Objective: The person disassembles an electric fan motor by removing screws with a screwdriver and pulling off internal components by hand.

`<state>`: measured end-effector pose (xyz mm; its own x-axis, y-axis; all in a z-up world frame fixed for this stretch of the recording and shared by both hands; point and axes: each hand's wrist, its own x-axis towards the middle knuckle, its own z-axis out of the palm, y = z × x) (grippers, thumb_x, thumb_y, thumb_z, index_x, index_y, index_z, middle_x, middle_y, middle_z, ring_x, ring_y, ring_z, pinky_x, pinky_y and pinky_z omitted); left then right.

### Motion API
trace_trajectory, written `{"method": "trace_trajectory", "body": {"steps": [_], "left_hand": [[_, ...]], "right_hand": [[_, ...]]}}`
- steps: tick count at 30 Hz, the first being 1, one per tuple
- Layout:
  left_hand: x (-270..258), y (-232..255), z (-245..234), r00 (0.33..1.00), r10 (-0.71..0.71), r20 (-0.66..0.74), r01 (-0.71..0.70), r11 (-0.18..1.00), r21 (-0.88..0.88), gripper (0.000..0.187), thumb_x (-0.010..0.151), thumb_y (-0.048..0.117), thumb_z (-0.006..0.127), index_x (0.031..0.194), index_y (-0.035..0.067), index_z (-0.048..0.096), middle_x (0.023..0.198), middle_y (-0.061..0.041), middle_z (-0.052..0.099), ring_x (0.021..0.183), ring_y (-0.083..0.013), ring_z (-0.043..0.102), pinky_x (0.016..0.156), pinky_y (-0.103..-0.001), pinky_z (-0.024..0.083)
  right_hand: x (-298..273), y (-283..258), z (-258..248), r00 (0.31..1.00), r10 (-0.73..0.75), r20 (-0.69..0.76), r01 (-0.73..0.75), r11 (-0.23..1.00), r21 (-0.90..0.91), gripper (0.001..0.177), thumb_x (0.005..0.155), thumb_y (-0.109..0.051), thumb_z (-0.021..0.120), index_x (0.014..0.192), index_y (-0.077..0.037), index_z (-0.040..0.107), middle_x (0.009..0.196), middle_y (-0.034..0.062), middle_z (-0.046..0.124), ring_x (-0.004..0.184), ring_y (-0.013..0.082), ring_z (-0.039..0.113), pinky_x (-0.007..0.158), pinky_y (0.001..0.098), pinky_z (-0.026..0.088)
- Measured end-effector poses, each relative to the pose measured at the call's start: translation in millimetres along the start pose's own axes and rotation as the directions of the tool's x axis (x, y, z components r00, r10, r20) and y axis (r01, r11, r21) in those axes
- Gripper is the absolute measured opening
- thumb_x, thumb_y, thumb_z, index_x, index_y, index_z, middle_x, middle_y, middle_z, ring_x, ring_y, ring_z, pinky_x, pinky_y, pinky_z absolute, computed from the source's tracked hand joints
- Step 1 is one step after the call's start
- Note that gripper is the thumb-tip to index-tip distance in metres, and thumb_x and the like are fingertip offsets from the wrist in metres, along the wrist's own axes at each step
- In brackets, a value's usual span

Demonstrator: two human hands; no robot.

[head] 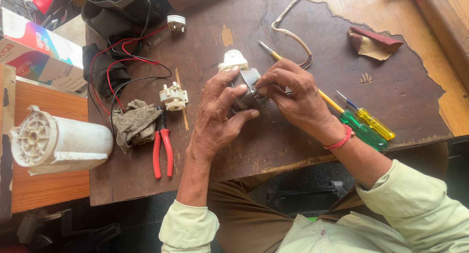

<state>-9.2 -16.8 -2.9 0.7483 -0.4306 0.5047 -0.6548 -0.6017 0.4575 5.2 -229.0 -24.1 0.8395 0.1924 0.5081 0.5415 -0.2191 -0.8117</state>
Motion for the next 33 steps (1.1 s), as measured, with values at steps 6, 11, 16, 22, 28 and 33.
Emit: {"method": "trace_trajectory", "body": {"steps": [6,11,16,22,28,33], "left_hand": [[-3,-3,-1,1.000,0.019,0.000,-0.019,1.000,0.011,0.055,0.070,0.018,0.095,0.118,0.011,0.067,0.148,-0.013,0.054,0.144,-0.0338,0.048,0.122,-0.046,0.042],[-3,-4,1,1.000,0.023,-0.012,-0.023,1.000,0.009,0.055,0.069,0.018,0.095,0.117,0.011,0.068,0.147,-0.013,0.055,0.144,-0.0336,0.048,0.121,-0.045,0.041],[-4,-4,1,0.999,0.047,-0.025,-0.047,0.999,0.008,0.057,0.069,0.019,0.095,0.118,0.012,0.067,0.147,-0.012,0.055,0.144,-0.0327,0.048,0.121,-0.046,0.040],[-6,-9,0,0.997,0.071,-0.042,-0.072,0.997,0.000,0.059,0.070,0.019,0.096,0.121,0.014,0.066,0.148,-0.011,0.056,0.145,-0.0326,0.048,0.122,-0.047,0.040],[-5,-10,2,0.996,0.081,-0.041,-0.080,0.997,0.021,0.060,0.070,0.022,0.096,0.121,0.014,0.066,0.146,-0.011,0.055,0.143,-0.0334,0.048,0.121,-0.047,0.039],[-7,-12,2,0.996,0.076,-0.039,-0.076,0.997,-0.002,0.060,0.070,0.021,0.095,0.121,0.014,0.065,0.147,-0.011,0.055,0.144,-0.0328,0.048,0.121,-0.047,0.040]], "right_hand": [[1,-7,2,0.983,-0.186,-0.001,0.179,0.950,-0.256,0.011,0.090,0.002,0.073,0.096,-0.004,0.067,0.093,0.0065,0.061,0.088,0.0232,0.061,0.079,0.0378,0.047],[-2,-12,9,0.983,-0.184,-0.019,0.161,0.902,-0.401,0.008,0.094,-0.004,0.071,0.093,-0.006,0.063,0.090,0.0070,0.057,0.090,0.0267,0.056,0.083,0.0412,0.042],[-10,-21,16,0.987,-0.135,-0.093,0.083,0.901,-0.425,0.008,0.094,-0.003,0.073,0.092,-0.003,0.066,0.091,0.0088,0.060,0.088,0.0268,0.059,0.080,0.0413,0.045],[-9,-25,9,0.995,-0.040,-0.094,0.029,0.993,-0.111,0.012,0.094,0.002,0.073,0.104,-0.005,0.072,0.101,0.0057,0.070,0.090,0.0149,0.068,0.074,0.0285,0.054],[-4,-17,10,0.997,-0.008,-0.082,-0.010,0.977,-0.213,0.008,0.095,0.000,0.074,0.098,-0.004,0.069,0.094,0.0062,0.064,0.083,0.0186,0.063,0.071,0.0336,0.049],[-6,-15,18,0.987,-0.139,-0.083,0.094,0.911,-0.403,0.010,0.098,-0.004,0.073,0.098,-0.003,0.064,0.092,0.0093,0.059,0.089,0.0286,0.059,0.083,0.0426,0.046]]}}
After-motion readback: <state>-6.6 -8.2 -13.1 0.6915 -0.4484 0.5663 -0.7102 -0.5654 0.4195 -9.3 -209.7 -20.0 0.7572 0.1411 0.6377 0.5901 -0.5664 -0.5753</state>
